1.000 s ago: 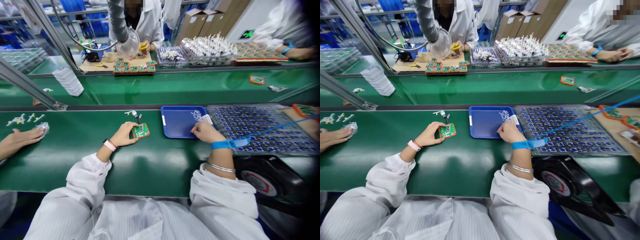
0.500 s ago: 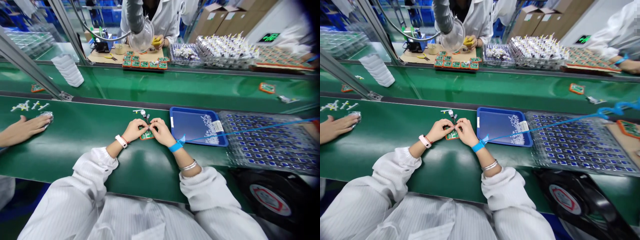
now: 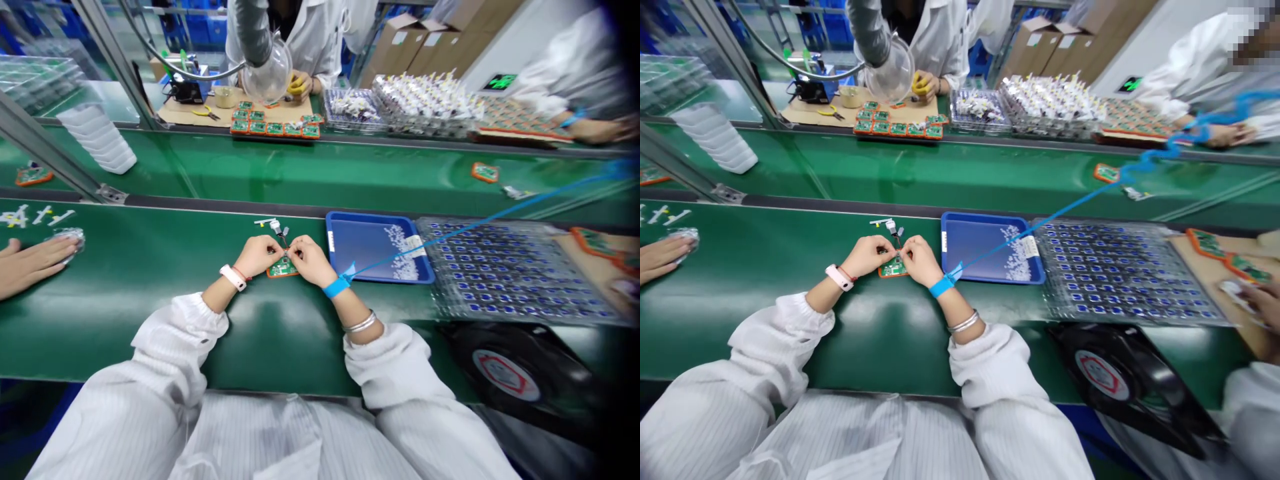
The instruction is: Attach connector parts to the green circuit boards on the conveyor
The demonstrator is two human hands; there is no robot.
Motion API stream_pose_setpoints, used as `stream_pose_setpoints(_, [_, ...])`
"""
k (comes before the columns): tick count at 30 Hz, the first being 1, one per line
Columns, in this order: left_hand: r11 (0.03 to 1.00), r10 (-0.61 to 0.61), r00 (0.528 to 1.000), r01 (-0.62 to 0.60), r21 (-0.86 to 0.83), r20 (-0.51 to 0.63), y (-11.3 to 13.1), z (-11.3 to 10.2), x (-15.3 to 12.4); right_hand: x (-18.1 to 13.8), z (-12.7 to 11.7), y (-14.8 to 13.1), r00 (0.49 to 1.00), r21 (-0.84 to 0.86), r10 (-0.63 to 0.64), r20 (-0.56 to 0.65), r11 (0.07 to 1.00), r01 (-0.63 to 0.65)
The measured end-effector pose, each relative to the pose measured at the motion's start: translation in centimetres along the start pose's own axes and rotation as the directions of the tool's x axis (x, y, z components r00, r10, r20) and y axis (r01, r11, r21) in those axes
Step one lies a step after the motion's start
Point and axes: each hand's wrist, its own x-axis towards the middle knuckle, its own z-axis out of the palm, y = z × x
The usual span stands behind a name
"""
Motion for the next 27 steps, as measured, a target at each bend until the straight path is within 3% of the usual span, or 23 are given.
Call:
stream_pose_setpoints(2, [0.998,0.067,0.996,-0.065,0.027,-0.056,-0.1,0.1,-0.7,-0.4,-1.5,-0.2,0.996,-0.056,-0.042,-0.073,0.998,0.038])
stream_pose_setpoints(5, [0.973,0.190,0.980,-0.181,0.144,-0.055,-0.3,0.4,-2.0,-1.8,-6.4,1.2,0.967,-0.239,-0.047,-0.250,0.971,-0.015])
stream_pose_setpoints(8, [0.943,0.233,0.972,-0.230,0.242,0.018,-0.2,0.6,-3.0,-4.3,-12.8,4.6,0.879,-0.427,0.132,-0.458,0.834,-0.348])
stream_pose_setpoints(11, [0.939,0.229,0.972,-0.236,0.252,0.058,-0.1,0.6,-3.1,-6.7,-16.8,7.9,0.801,-0.526,0.331,-0.500,0.619,-0.584])
stream_pose_setpoints(13, [0.940,0.244,0.967,-0.256,0.227,0.080,-0.1,0.6,-2.9,-7.6,-17.6,9.4,0.797,-0.577,0.377,-0.471,0.552,-0.602])
stream_pose_setpoints(16, [0.940,0.264,0.957,-0.282,0.190,0.118,-0.1,0.6,-2.7,-7.9,-17.1,10.4,0.821,-0.628,0.384,-0.422,0.529,-0.570])
stream_pose_setpoints(27, [0.928,0.305,0.944,-0.324,0.184,0.123,-0.5,0.7,-2.7,-7.8,-16.7,9.7,0.782,-0.672,0.499,-0.374,0.435,-0.599])
